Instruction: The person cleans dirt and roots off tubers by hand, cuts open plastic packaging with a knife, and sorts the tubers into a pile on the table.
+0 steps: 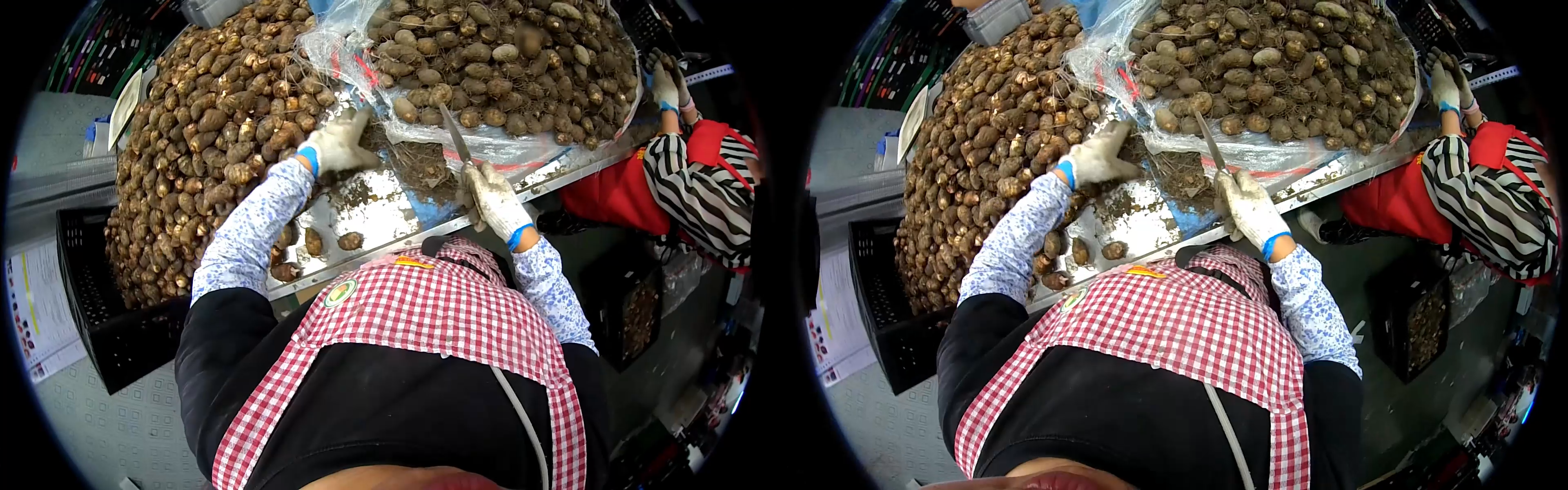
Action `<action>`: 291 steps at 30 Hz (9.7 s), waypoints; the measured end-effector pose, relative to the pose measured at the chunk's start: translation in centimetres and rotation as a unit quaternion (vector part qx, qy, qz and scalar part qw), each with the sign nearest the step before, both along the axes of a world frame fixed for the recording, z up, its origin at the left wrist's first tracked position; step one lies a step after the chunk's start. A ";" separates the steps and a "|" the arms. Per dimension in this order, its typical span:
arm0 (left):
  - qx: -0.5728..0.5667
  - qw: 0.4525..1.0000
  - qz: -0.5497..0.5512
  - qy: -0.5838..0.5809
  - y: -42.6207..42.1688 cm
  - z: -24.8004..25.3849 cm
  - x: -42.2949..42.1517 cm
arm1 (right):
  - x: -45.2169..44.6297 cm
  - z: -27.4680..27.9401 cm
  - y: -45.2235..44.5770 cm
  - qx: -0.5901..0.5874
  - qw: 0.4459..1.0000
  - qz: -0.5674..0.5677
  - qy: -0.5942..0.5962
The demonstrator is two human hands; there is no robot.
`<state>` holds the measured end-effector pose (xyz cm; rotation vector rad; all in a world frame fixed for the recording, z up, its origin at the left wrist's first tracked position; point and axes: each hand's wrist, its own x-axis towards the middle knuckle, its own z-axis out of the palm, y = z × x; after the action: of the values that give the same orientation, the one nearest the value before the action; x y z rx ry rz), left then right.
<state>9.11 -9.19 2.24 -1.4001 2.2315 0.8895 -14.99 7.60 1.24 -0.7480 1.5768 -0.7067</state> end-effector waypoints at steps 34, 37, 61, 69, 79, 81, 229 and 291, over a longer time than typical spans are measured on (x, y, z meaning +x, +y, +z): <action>-0.206 0.949 0.130 0.202 16.0 -2.8 -8.4 | -8.8 -5.4 17.5 -0.055 0.993 -0.039 -0.093; -0.255 0.900 0.298 0.190 17.9 -1.5 -5.9 | -12.3 -8.9 21.1 0.041 0.995 -0.039 -0.077; -0.496 0.866 -0.003 0.059 19.2 -11.9 -2.3 | 4.4 -37.4 5.6 -0.268 0.894 0.295 0.204; -0.448 0.888 0.060 0.083 20.7 -9.8 -5.1 | 6.9 -40.6 -2.3 -0.296 0.849 0.295 0.325; -0.453 0.887 0.077 0.046 19.6 -8.6 -4.8 | 3.5 -45.3 -2.6 -0.050 0.986 0.116 0.111; -0.437 0.893 0.093 0.055 19.0 -8.7 -4.2 | 3.8 -45.8 -1.1 -0.012 0.994 0.089 0.061; 0.355 0.211 0.349 0.841 11.7 -4.7 -5.5 | -2.9 -0.6 -6.9 -0.441 0.710 0.392 0.385; -0.151 0.834 0.514 0.135 20.4 -3.6 8.2 | 16.0 -7.6 -10.6 -0.492 0.589 0.497 0.405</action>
<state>17.31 11.20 -1.38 -2.8912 1.7100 1.0865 1.06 -2.97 -6.31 -2.8301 0.9892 -0.2687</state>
